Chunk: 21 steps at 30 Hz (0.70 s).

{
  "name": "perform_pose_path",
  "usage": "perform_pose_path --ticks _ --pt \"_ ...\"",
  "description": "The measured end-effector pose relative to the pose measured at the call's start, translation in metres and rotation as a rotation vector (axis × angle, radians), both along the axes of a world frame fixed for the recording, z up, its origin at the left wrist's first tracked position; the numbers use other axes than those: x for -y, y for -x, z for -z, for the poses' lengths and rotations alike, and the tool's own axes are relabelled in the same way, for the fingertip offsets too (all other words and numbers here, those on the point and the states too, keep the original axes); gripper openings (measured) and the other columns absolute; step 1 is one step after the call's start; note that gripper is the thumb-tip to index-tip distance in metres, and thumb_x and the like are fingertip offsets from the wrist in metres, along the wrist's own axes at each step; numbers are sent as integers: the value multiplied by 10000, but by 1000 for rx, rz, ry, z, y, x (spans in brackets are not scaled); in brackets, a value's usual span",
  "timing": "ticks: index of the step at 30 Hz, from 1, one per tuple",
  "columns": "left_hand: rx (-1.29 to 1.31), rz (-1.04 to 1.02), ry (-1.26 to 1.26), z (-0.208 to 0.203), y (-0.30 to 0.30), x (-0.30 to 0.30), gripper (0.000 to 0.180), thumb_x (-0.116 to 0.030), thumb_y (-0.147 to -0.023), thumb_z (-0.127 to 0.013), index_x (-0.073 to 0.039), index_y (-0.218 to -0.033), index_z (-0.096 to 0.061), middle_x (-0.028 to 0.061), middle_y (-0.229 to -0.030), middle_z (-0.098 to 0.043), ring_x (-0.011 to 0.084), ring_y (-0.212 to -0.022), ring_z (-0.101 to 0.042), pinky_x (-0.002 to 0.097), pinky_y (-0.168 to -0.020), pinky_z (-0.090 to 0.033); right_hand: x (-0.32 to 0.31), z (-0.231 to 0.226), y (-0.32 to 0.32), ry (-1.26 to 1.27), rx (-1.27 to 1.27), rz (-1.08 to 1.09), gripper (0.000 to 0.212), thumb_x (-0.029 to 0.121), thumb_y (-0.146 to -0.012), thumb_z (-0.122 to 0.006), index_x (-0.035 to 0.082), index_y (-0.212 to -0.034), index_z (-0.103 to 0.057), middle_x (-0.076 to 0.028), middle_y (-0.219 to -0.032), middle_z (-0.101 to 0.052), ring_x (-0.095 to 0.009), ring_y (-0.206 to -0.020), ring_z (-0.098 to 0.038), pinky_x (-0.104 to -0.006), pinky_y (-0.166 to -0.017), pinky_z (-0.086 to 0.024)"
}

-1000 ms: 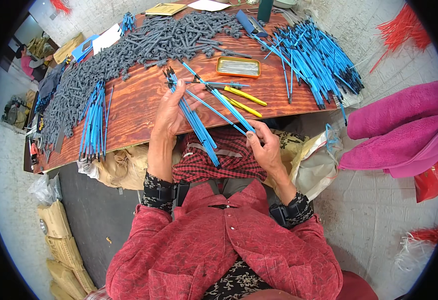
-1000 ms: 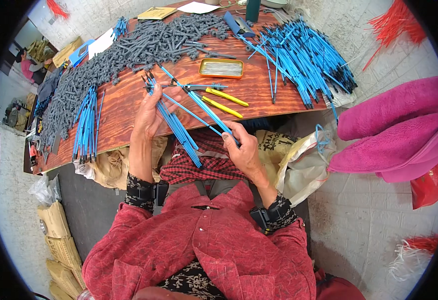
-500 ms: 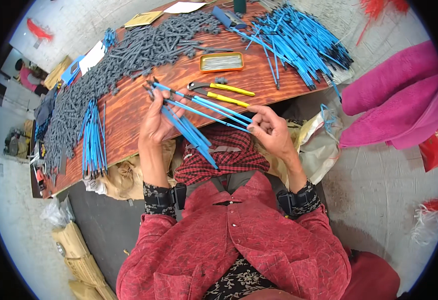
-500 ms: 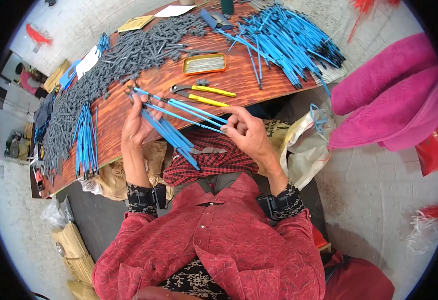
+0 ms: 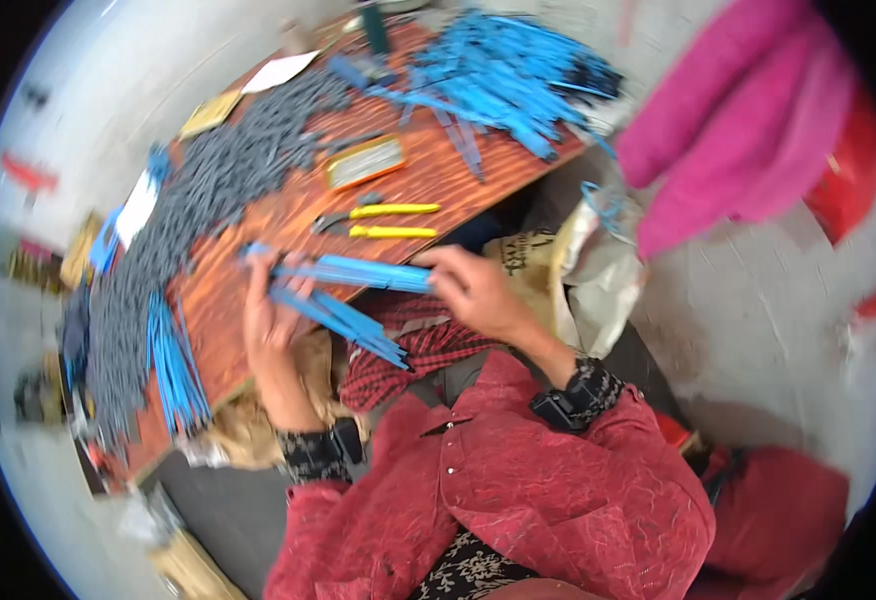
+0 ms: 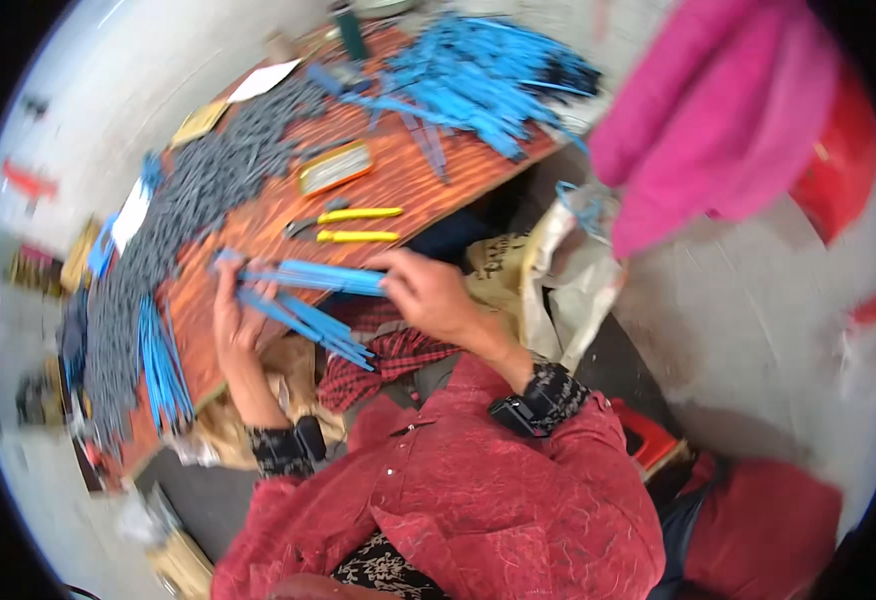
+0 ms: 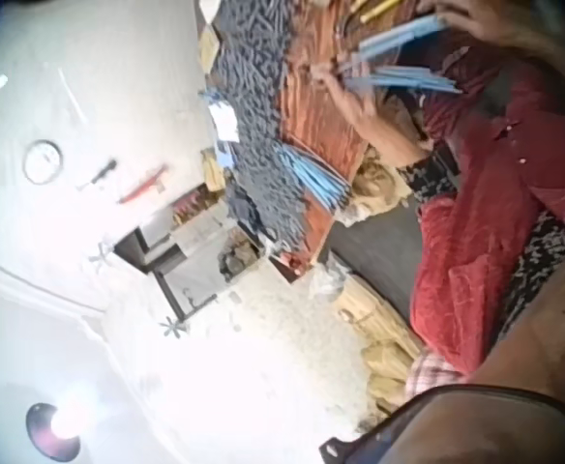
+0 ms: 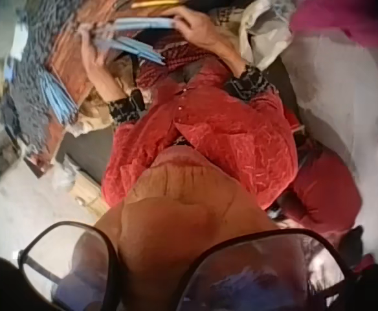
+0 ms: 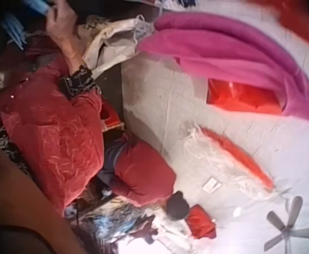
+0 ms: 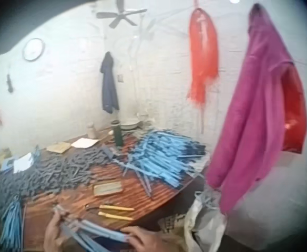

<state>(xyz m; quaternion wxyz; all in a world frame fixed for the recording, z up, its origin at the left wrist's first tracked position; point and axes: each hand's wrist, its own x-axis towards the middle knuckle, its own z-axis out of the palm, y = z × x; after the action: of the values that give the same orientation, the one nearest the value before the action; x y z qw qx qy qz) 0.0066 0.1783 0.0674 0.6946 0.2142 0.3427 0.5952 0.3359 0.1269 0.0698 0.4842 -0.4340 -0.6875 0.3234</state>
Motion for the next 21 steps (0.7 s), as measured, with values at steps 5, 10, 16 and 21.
perform_pose_path --ticks 5,10,16,21 --pt "233 170 -204 -24 -19 9 246 -337 -1045 -526 -107 -1081 -607 45 -1083 -633 264 -1076 -596 498 -1088 -431 16 65 22 877 -758 -536 324 269 -1019 -567 54 -1261 -549 21 -826 -551 -24 -590 -431 -186 -471 -331" --pt "476 323 -350 -37 -39 6 271 -283 -1080 -460 -55 -1189 -560 28 -855 -519 154 -805 -508 305 -764 -471 27 78 33 896 -605 -684 292 325 -994 -574 88 -1163 -597 12 -794 -561 -85 -526 -473 -254 -452 -378" --pt "246 -38 -287 -6 1 -8 323 -237 -1109 -372 -85 -1323 -559 -56 -570 -296 53 -462 -226 224 -413 -227 -88 31 -48 -356 574 350 203 274 -890 -665 72 -887 -654 -117 -882 -652 -324 -847 -654 -448 -713 -524" --pt "332 24 -299 4 -1 -17 332 -260 -1106 -382 -53 -1240 -604 -51 -579 -315 58 -475 -243 231 -417 -225 -174 37 -88 -266 742 506 250 328 -913 -635 79 -919 -624 -134 -859 -649 -360 -813 -649 -476 -680 -495"
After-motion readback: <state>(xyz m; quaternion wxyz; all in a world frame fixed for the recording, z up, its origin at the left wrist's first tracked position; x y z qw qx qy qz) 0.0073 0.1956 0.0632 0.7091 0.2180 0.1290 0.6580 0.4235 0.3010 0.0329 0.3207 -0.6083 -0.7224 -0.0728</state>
